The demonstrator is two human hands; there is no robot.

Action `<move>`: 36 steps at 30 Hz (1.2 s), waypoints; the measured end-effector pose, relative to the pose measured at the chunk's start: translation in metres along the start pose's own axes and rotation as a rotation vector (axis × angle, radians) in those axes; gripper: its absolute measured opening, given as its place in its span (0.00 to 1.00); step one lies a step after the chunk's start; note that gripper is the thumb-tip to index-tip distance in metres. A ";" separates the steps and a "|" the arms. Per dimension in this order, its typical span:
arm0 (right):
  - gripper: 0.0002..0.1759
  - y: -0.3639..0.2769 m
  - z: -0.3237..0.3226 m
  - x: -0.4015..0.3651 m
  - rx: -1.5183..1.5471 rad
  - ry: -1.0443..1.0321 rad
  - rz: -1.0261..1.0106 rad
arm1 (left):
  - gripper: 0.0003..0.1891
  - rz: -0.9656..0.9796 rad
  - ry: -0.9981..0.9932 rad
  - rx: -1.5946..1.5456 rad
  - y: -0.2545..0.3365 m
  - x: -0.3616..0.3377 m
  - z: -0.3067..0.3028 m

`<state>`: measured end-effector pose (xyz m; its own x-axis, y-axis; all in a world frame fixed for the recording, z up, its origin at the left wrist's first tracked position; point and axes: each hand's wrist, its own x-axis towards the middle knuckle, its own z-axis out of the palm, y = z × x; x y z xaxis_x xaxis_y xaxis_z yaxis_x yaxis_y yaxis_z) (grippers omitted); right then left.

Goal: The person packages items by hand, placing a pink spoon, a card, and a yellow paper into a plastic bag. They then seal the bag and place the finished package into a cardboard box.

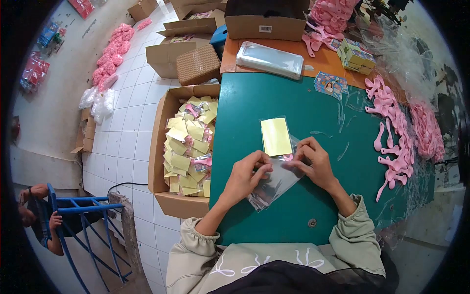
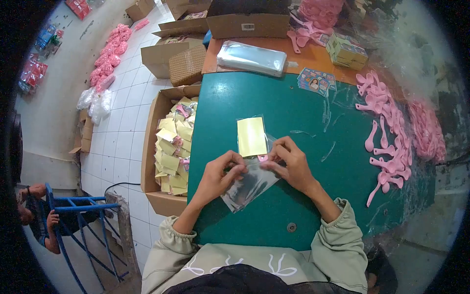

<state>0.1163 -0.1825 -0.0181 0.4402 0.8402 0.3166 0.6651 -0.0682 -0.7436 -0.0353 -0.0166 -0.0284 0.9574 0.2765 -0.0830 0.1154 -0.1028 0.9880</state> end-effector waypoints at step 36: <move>0.18 -0.005 0.001 -0.002 0.039 0.014 0.295 | 0.24 -0.088 0.164 -0.111 0.011 0.002 -0.003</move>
<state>0.1112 -0.1831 -0.0160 0.6193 0.7797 0.0917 0.4837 -0.2869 -0.8269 -0.0329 -0.0141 -0.0173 0.8881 0.4321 -0.1565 0.1582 0.0323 0.9869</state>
